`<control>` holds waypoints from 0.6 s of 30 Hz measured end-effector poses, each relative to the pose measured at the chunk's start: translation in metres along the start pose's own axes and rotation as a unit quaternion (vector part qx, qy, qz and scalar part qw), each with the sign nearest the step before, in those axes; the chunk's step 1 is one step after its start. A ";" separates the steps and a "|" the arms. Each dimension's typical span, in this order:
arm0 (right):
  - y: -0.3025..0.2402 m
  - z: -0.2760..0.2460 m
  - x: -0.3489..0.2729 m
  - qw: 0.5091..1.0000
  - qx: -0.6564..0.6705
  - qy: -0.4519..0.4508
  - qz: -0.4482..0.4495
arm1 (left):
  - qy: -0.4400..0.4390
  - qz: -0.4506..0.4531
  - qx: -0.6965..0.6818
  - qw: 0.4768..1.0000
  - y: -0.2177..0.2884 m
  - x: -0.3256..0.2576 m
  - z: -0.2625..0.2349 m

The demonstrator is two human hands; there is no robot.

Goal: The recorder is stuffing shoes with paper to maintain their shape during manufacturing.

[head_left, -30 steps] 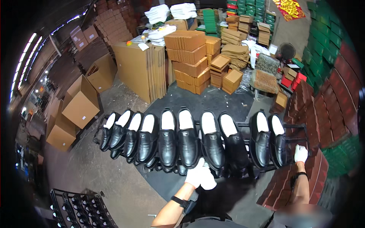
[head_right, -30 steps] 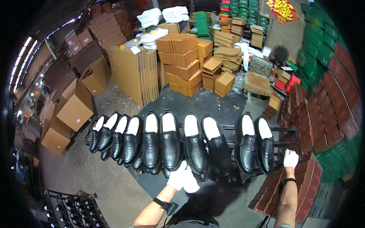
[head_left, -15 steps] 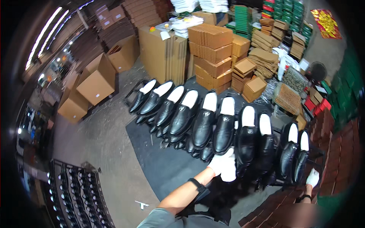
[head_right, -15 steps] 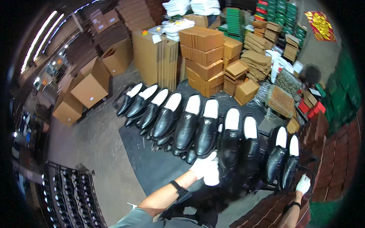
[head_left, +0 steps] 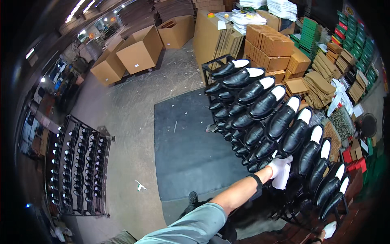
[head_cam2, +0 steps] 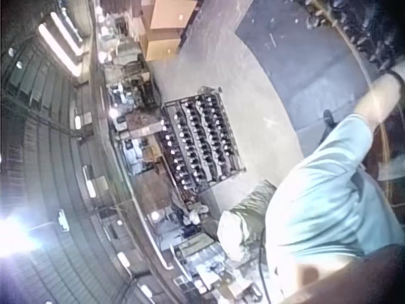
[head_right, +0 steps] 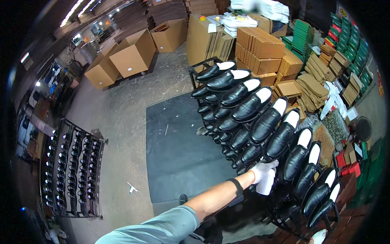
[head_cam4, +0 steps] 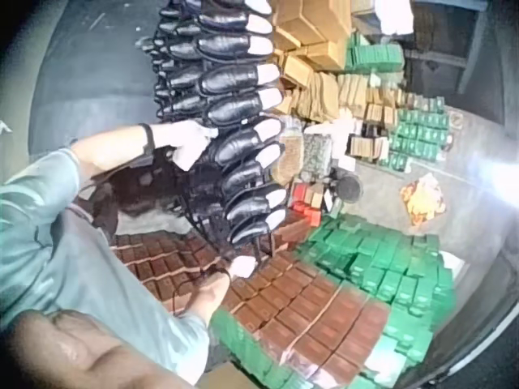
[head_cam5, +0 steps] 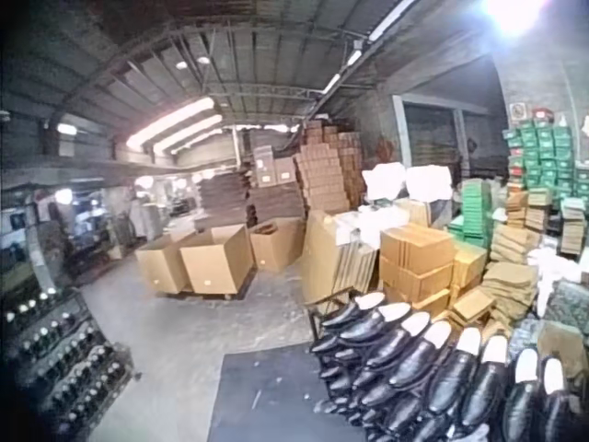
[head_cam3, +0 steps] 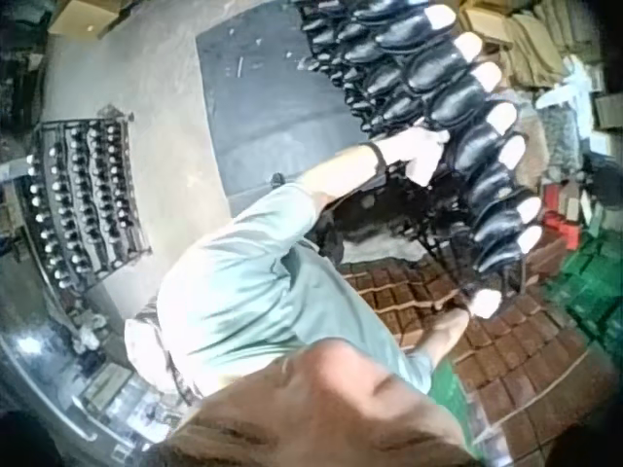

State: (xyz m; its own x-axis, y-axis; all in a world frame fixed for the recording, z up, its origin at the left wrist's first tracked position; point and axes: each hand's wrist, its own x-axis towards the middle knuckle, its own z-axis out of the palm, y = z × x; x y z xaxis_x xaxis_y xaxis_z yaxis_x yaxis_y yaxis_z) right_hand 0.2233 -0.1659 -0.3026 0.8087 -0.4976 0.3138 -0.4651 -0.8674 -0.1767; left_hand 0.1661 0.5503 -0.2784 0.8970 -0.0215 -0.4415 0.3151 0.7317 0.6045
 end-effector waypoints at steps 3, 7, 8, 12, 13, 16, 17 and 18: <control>-0.024 -0.005 -0.037 0.999 -0.002 -0.039 0.020 | 0.013 -0.025 0.030 0.999 -0.011 0.018 -0.007; -0.063 -0.009 -0.080 0.996 0.001 -0.083 0.037 | -0.094 -0.028 -0.110 0.989 -0.031 0.058 -0.030; -0.079 -0.002 -0.091 0.995 0.004 -0.098 0.036 | -0.045 0.001 -0.088 0.995 -0.034 0.066 -0.035; -0.100 0.010 -0.159 0.988 -0.003 -0.142 0.062 | -0.050 0.165 0.196 0.965 -0.045 0.024 -0.070; -0.104 0.008 -0.179 0.986 -0.005 -0.148 0.075 | -0.023 0.173 0.271 0.947 -0.046 -0.003 -0.079; -0.123 0.020 -0.241 0.981 0.000 -0.169 0.098 | 0.017 0.132 0.269 0.954 -0.042 -0.111 -0.163; -0.137 0.033 -0.266 0.979 0.005 -0.181 0.097 | 0.044 0.047 0.166 0.984 -0.034 -0.154 -0.204; -0.164 0.053 -0.295 0.976 0.014 -0.201 0.084 | 0.164 0.077 0.097 0.979 -0.042 -0.194 -0.247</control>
State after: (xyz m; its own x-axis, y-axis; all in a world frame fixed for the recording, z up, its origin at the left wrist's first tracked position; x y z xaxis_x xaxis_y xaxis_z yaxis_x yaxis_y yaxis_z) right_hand 0.0800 0.1236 -0.4160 0.8009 -0.5884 -0.1114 -0.5972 -0.7709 -0.2216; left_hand -0.0974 0.6924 -0.3821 0.8011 0.3213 -0.5050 0.2654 0.5655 0.7809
